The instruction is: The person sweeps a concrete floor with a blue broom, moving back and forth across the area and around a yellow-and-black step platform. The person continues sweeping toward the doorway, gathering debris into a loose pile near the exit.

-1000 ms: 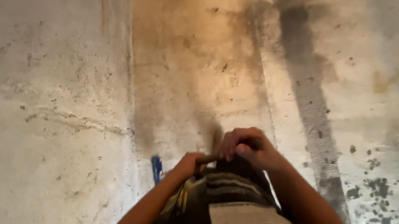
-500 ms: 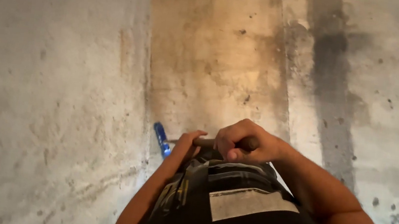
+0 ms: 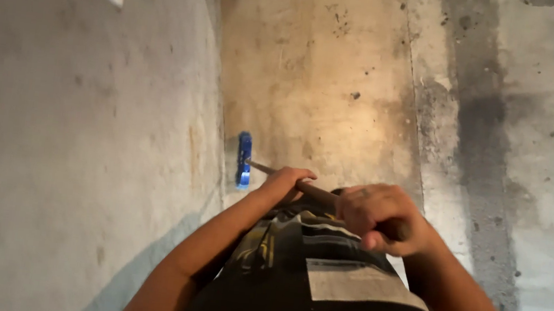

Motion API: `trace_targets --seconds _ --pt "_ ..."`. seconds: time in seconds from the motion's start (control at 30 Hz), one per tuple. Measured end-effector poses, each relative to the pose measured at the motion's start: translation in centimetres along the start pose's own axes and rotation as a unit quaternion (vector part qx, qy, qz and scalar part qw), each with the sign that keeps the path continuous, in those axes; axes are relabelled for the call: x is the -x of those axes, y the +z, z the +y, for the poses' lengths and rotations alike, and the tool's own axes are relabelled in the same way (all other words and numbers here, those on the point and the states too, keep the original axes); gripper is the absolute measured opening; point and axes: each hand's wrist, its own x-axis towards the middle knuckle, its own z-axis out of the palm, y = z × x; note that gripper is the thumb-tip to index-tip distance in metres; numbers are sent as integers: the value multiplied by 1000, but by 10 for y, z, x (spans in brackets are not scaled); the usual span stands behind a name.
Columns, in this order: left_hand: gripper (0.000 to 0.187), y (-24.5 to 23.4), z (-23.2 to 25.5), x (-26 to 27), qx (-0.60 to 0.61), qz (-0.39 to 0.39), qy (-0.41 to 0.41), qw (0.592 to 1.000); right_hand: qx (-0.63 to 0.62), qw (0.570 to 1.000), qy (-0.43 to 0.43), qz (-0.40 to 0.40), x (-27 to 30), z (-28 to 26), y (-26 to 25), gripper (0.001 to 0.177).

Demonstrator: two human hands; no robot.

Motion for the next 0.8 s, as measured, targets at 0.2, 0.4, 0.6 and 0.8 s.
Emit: trace_targets --seconds 0.2,0.4,0.6,0.8 --pt "22 -99 -1 -96 -31 -52 42 997 67 996 -6 62 -75 36 -60 43" --pt "21 -163 -48 -235 -73 -41 91 992 140 987 -12 80 -148 86 -141 42" --pt "28 -229 -95 -373 41 -32 62 997 190 979 23 62 -236 130 -221 35" --pt "22 -294 -118 -504 -6 -20 2 1000 258 963 26 75 -297 199 -297 33"
